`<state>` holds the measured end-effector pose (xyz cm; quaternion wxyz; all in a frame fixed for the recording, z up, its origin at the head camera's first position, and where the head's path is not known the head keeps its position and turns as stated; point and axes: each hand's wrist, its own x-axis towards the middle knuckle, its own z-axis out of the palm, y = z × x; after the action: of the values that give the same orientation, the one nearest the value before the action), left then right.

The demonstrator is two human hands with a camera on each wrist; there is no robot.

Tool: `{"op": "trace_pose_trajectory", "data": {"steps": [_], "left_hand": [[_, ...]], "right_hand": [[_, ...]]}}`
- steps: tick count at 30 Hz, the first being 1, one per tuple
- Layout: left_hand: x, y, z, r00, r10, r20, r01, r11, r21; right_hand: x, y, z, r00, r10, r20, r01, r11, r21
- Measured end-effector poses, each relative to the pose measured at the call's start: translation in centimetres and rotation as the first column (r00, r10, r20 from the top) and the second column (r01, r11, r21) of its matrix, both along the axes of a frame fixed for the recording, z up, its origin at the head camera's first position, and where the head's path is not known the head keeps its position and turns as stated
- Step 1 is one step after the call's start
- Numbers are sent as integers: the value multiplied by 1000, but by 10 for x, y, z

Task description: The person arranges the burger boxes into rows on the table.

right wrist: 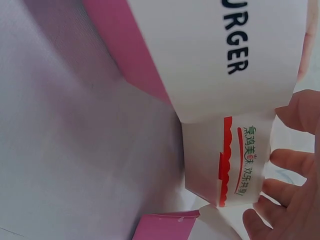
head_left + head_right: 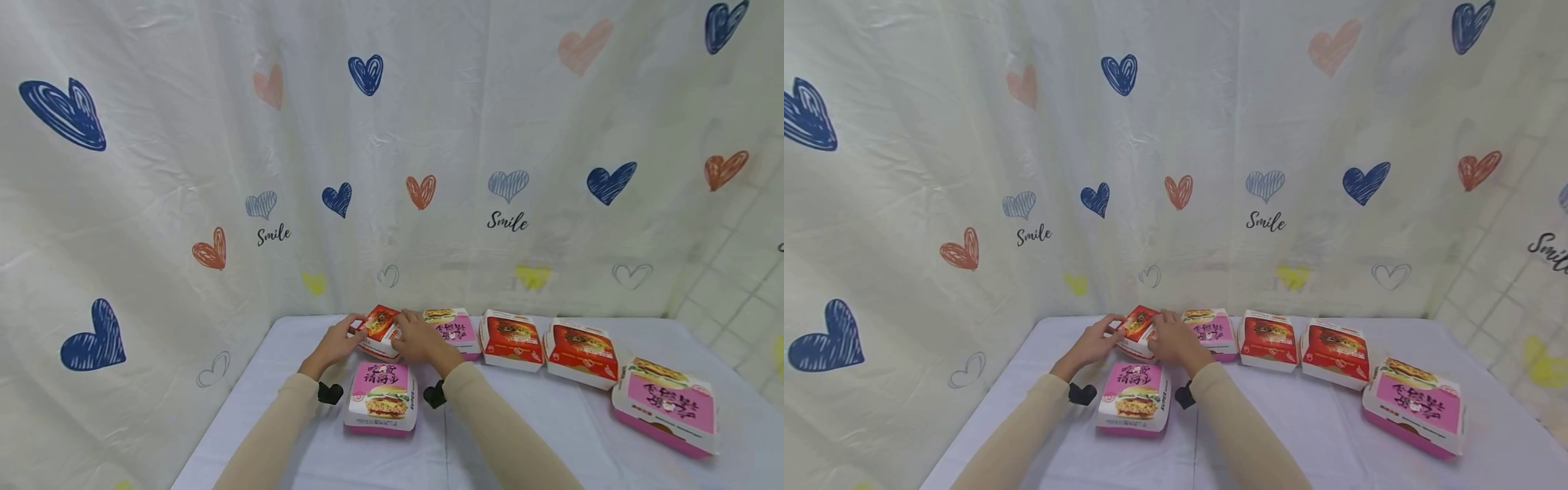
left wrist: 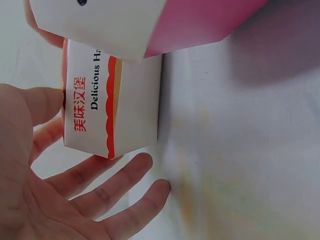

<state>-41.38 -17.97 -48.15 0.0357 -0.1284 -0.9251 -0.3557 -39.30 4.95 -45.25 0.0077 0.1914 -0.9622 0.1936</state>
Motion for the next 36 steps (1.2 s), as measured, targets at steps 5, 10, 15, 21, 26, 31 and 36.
{"op": "trace_pose_trajectory", "data": {"steps": [5, 10, 15, 21, 26, 31, 36], "left_hand": [[-2, 0, -2, 1000, 12, 11, -12, 1000, -20], [0, 1, 0, 1000, 8, 0, -8, 1000, -27], [3, 3, 3, 1000, 15, -19, -16, 999, -48], [2, 4, 2, 999, 24, -36, -26, 998, -53], [1, 3, 1, 999, 18, -34, -19, 999, -31], [-1, 2, -3, 999, 14, -49, -15, 1000, -13], [2, 3, -2, 999, 18, -48, -18, 1000, -9]], "right_hand": [[0, 0, 1, 1000, -11, 10, 11, 1000, 4], [-1, -1, 0, 1000, -20, 11, 19, 1000, 10], [-2, 0, -2, 1000, -15, -6, 16, 1000, 5], [0, 0, -2, 1000, -10, -27, 10, 1000, 5], [2, 0, -1, 999, -17, -29, 17, 1000, -1], [4, 0, -1, 999, -28, -36, 28, 1000, 5], [3, 1, -3, 998, -27, -57, 27, 1000, 6]]}}
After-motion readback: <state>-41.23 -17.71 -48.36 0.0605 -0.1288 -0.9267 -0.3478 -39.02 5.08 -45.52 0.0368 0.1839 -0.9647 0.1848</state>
